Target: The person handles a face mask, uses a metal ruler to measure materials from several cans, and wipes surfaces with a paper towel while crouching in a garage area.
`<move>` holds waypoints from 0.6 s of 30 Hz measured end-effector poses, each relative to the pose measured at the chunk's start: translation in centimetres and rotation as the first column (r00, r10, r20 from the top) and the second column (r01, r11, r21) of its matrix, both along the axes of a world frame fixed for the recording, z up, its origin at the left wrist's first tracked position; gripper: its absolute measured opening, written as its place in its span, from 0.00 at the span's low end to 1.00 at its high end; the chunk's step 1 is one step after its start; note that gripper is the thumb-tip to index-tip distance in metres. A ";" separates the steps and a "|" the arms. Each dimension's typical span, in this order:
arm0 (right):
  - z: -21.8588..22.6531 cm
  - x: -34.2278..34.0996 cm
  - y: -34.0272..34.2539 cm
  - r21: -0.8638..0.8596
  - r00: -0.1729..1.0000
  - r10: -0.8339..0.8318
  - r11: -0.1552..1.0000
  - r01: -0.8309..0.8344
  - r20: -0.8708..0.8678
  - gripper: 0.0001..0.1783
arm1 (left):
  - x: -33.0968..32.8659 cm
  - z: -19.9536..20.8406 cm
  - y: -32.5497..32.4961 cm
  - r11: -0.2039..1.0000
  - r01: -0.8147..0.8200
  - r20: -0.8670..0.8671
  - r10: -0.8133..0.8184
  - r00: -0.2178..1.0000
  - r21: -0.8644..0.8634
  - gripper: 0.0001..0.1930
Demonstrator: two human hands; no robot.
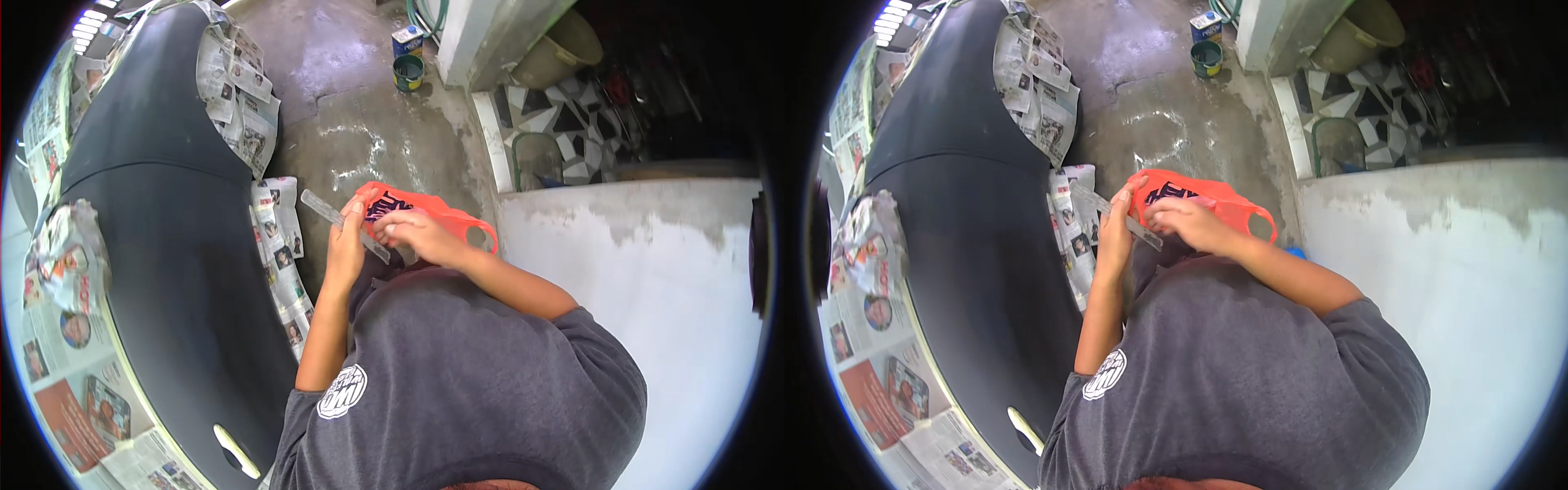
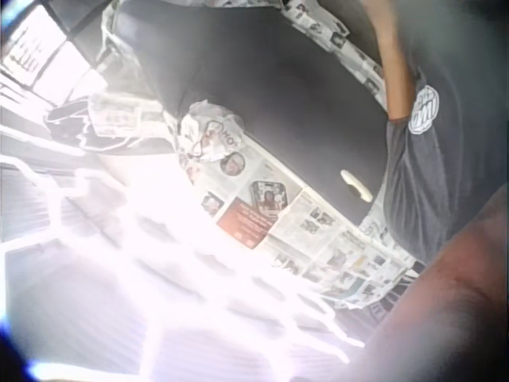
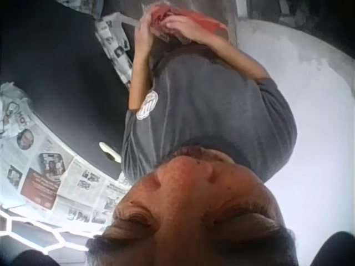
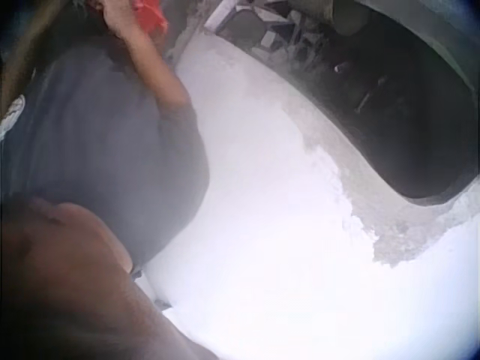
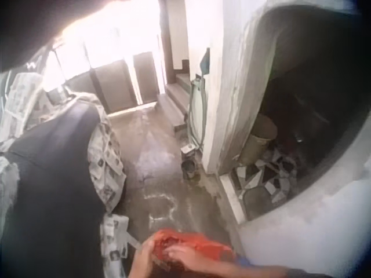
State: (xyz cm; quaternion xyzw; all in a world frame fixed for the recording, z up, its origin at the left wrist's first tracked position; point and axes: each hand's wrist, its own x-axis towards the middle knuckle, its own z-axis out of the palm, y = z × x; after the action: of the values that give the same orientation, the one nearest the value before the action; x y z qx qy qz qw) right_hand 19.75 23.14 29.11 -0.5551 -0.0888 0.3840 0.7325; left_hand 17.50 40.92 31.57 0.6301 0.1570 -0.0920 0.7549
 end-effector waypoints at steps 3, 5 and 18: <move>-9.9 9.1 -0.4 -0.530 0.956 0.197 0.846 -0.054 0.217 0.17 | 7.6 1.6 2.8 0.999 0.043 0.018 -0.042 0.999 -0.034 0.25; -11.4 15.1 3.7 -0.771 0.854 0.475 0.619 -0.153 0.212 0.18 | 12.0 2.1 5.7 0.992 0.118 0.045 -0.117 0.992 -0.036 0.25; -13.4 46.4 16.2 -0.722 0.919 0.306 0.691 -0.035 0.249 0.20 | 41.4 5.9 22.0 0.980 0.185 0.044 -0.182 0.982 -0.069 0.30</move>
State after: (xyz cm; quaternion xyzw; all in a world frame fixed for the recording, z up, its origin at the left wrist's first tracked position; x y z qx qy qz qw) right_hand 66.18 39.37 15.74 -0.8400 -0.1165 0.3510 0.3971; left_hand 58.88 62.91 37.51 0.6157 0.0805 -0.1548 0.7684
